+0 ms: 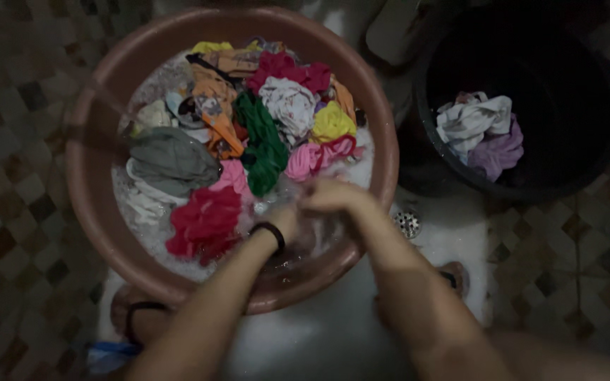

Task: The person washes clothes in a basin with water and soap, rubbing different garments together and wringing them before placing them in a separate bucket.

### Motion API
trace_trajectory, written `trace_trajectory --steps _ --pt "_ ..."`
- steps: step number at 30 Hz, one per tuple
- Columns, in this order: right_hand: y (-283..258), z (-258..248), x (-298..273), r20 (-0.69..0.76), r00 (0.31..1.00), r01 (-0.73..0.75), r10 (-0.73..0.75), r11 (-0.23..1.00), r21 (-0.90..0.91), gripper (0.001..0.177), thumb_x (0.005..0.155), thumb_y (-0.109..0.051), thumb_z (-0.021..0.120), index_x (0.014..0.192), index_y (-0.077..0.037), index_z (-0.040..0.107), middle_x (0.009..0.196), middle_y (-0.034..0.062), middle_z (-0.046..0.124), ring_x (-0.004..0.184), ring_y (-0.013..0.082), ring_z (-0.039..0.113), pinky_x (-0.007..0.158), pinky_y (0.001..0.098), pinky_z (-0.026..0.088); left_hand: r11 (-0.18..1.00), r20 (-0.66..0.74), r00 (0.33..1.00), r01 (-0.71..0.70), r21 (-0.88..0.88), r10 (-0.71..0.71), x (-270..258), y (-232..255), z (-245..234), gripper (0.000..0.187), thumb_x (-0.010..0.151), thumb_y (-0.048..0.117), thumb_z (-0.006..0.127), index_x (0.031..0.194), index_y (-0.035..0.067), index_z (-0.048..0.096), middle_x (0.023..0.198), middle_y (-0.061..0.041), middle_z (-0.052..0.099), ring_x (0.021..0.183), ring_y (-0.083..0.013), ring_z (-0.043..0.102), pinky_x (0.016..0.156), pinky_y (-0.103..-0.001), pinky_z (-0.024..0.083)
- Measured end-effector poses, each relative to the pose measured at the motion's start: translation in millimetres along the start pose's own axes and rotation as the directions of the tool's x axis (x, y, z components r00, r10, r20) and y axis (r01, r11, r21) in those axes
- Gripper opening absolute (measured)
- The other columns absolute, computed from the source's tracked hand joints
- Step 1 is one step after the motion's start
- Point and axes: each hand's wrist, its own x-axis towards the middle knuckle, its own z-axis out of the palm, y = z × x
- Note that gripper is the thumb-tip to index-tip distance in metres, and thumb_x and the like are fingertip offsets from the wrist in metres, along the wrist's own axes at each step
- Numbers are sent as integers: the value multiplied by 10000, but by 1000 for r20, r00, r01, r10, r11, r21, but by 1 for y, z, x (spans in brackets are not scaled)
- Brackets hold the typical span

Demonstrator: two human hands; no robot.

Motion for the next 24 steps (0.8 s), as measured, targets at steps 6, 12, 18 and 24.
trace_trajectory --steps 6,12,18,24 --pt "-18 -53 -69 -143 961 275 -236 777 566 608 743 -143 875 1295 -85 627 1188 37 703 1138 210 643 991 374 506 918 -227 963 44 -394 -144 6 142 -131 299 963 235 657 1095 -1 784 1015 -194 796 869 -263 722 798 -395 596" --pt "-37 -70 -81 -662 697 580 -276 -326 747 522 851 -97 779 1327 4 589 1322 135 673 1199 290 661 1060 436 540 36 -89 994 -91 -995 57 -32 176 -202 495 961 333 527 1336 15 583 1299 -159 680 1191 -296 691 1090 -493 546" --pt "-134 -20 -64 -781 595 751 191 213 625 312 879 -133 746 1155 -18 656 1078 130 677 955 243 667 819 392 577 38 88 950 104 -994 -301 57 64 -98 465 948 412 596 1239 51 628 1137 -100 691 1000 -242 681 873 -433 549" --pt "-112 -14 -51 -922 344 580 179 732 358 170 961 -165 689 916 -2 706 807 136 707 707 179 615 680 357 521 638 -340 775 103 -764 -533 79 18 -63 306 875 307 733 988 24 750 859 -48 718 734 -160 641 636 -330 548"
